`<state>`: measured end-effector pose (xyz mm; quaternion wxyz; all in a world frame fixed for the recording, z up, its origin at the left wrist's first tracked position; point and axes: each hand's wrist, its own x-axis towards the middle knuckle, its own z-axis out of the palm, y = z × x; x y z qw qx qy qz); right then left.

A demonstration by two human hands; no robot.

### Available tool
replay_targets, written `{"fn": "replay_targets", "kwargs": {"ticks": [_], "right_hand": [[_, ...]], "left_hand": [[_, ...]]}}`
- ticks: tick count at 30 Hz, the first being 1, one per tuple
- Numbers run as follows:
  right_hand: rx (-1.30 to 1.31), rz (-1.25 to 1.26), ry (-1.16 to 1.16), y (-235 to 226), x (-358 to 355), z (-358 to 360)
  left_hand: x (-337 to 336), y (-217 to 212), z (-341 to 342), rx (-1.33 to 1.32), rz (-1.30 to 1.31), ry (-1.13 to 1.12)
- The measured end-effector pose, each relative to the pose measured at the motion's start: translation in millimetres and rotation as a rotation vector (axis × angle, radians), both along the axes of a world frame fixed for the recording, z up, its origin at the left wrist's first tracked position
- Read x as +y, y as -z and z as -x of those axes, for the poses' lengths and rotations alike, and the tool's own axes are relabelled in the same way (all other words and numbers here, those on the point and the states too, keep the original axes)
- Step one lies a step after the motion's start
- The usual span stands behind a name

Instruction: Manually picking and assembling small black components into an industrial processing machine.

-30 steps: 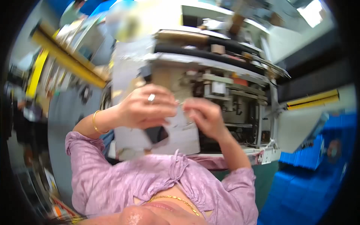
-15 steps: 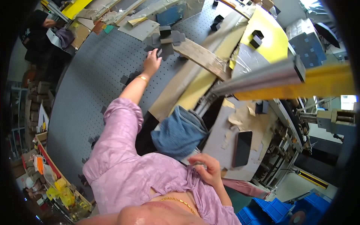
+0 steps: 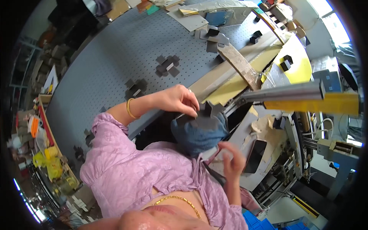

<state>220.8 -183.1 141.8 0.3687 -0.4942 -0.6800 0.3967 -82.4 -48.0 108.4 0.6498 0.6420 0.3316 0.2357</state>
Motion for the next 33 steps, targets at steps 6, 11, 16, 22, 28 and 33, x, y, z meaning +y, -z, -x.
{"fn": "replay_targets", "kwargs": {"ticks": [6, 11, 16, 22, 28, 33], "right_hand": [[-0.192, -0.314, -0.103, -49.6, -14.4, -45.8], [-0.263, -0.302, -0.162, -45.0, -79.2, -120.2], [0.017, -0.097, -0.076, -44.8, -138.5, -197.3], [-0.023, -0.326, 0.268, -46.9, -154.9, -259.8], [-0.228, -0.440, 0.434, -30.5, -134.7, -308.1], [-0.303, -0.465, 0.436, -19.9, -103.9, -345.7]], "left_hand": [[-99.7, -74.7, -74.8, 0.035, -0.656, 0.085], [-143.4, -98.8, -166.6, 0.010, -0.765, 0.187], [-161.0, -123.8, -253.5, -0.010, -0.665, 0.403], [-136.1, -123.2, -348.0, 0.070, -0.930, 0.524], [-111.5, -78.4, -410.4, 0.024, -1.002, 0.381], [-93.8, -61.6, -444.4, -0.003, -1.014, 0.293]]}}
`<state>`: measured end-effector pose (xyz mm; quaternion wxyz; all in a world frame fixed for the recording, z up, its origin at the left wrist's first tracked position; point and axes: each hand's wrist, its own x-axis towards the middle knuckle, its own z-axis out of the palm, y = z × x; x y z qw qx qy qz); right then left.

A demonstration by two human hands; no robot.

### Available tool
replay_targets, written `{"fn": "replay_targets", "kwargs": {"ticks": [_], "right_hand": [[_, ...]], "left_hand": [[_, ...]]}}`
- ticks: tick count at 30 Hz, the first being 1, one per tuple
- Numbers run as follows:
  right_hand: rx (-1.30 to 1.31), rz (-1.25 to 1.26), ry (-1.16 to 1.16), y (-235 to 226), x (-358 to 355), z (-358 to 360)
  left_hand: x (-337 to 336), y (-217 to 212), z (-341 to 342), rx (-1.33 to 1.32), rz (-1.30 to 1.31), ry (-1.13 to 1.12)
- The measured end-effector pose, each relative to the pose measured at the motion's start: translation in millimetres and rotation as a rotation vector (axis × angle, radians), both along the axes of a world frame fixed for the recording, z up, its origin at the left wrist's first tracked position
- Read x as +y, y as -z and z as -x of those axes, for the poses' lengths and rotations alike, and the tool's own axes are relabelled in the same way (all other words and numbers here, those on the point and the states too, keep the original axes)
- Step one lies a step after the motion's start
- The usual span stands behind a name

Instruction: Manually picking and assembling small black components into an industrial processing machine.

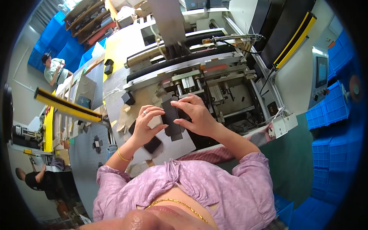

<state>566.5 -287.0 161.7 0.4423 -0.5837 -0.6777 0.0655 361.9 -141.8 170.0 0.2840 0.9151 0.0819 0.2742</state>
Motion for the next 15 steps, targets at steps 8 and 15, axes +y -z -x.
{"fn": "replay_targets", "kwargs": {"ticks": [8, 15], "right_hand": [[-0.013, 0.012, 0.003, -50.2, 70.1, -91.2], [0.408, 0.060, -0.089, -39.7, 216.6, -220.1]], "left_hand": [[73.5, -37.6, -82.2, -0.104, 0.211, -0.013], [212.5, -45.7, -214.1, -0.163, 0.473, -0.038]]}}
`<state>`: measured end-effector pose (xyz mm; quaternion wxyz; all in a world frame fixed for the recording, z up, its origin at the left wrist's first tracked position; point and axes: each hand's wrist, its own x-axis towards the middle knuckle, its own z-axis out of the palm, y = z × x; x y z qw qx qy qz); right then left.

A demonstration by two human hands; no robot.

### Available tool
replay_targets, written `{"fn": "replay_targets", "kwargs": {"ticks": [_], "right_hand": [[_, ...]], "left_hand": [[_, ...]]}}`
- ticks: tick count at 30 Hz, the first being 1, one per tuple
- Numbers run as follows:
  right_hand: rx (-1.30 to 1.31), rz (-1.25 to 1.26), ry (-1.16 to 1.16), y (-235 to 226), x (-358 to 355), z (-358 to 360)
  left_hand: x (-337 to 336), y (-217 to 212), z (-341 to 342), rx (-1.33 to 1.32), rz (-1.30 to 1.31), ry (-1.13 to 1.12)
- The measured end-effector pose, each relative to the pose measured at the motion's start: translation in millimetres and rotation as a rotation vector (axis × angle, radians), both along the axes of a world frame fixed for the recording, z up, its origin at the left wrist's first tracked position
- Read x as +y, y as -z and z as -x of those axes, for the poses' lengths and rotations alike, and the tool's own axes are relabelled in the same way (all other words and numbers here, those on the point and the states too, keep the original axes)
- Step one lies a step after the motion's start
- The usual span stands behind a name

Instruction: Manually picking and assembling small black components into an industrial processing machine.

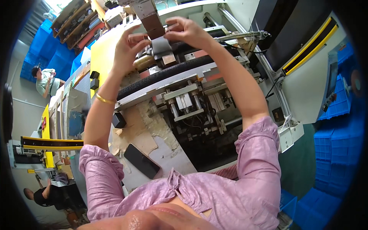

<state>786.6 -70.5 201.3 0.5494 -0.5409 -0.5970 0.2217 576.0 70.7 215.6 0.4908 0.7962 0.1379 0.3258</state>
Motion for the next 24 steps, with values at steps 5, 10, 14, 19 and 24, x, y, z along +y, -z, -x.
{"fn": "replay_targets", "kwargs": {"ticks": [5, 10, 14, 19, 24], "right_hand": [[-0.249, -0.055, 0.014, -25.6, 21.8, -19.0], [0.028, -0.371, 0.176, -20.0, -14.3, 76.1], [-0.094, 0.038, -0.072, 29.4, -128.5, 205.2], [0.206, 0.468, -0.392, 81.1, -199.6, 347.5], [0.247, 0.480, -0.509, 71.5, -173.5, 439.0]], "left_hand": [[21.3, -28.4, -24.1, 0.066, -0.529, -0.090], [-35.3, -3.6, 62.2, -0.178, -0.594, -0.201], [-143.3, 6.9, 237.4, -0.287, -0.781, 0.115], [-128.2, 111.6, 468.8, 0.079, -0.319, -0.722], [-6.8, 307.8, 634.4, 0.449, 0.095, -1.303]]}}
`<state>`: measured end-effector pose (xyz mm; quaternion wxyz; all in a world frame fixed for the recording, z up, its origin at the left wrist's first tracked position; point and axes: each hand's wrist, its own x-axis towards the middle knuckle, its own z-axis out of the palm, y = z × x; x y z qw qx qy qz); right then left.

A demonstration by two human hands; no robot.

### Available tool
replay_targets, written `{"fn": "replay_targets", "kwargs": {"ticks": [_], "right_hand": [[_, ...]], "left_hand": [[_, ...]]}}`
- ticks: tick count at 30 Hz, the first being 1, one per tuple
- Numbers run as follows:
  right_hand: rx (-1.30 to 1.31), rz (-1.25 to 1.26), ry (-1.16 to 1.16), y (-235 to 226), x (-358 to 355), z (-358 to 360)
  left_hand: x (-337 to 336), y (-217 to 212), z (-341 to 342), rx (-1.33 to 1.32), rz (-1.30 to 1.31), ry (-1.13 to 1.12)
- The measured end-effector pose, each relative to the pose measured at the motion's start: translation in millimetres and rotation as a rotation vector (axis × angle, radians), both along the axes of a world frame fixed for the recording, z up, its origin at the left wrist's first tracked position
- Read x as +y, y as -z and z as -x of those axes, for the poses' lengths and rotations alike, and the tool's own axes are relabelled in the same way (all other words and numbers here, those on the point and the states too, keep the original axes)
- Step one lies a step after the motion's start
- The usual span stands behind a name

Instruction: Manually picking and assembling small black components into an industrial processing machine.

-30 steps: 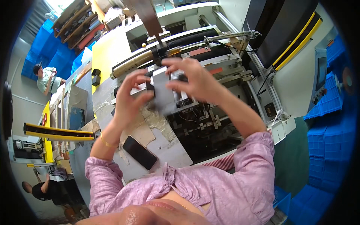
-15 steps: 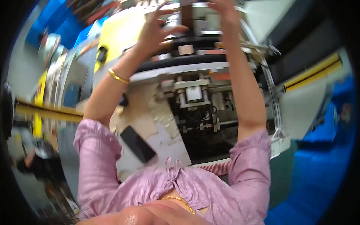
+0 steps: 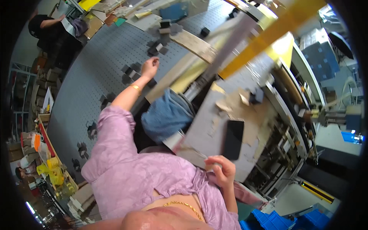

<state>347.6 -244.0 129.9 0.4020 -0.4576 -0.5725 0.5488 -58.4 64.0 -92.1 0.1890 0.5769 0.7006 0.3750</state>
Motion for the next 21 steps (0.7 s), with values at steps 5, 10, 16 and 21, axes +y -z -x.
{"fn": "replay_targets", "kwargs": {"ticks": [5, 10, 16, 21], "right_hand": [[-0.011, 0.163, 0.047, 3.0, 25.8, 93.4], [-0.226, 0.209, -0.079, 4.4, 51.6, 140.5], [-0.302, -0.030, -0.089, -11.0, 66.4, 141.6], [-0.362, -0.435, 0.100, -40.5, 76.9, 109.4]], "left_hand": [[123.3, 37.1, 2.9, 0.151, 0.112, -0.072], [151.0, 64.8, 46.1, 0.173, -0.085, 0.236], [-19.8, -109.7, 58.6, -0.779, 0.561, 0.787], [-147.7, -229.6, 6.5, -0.320, 0.070, 1.109]]}}
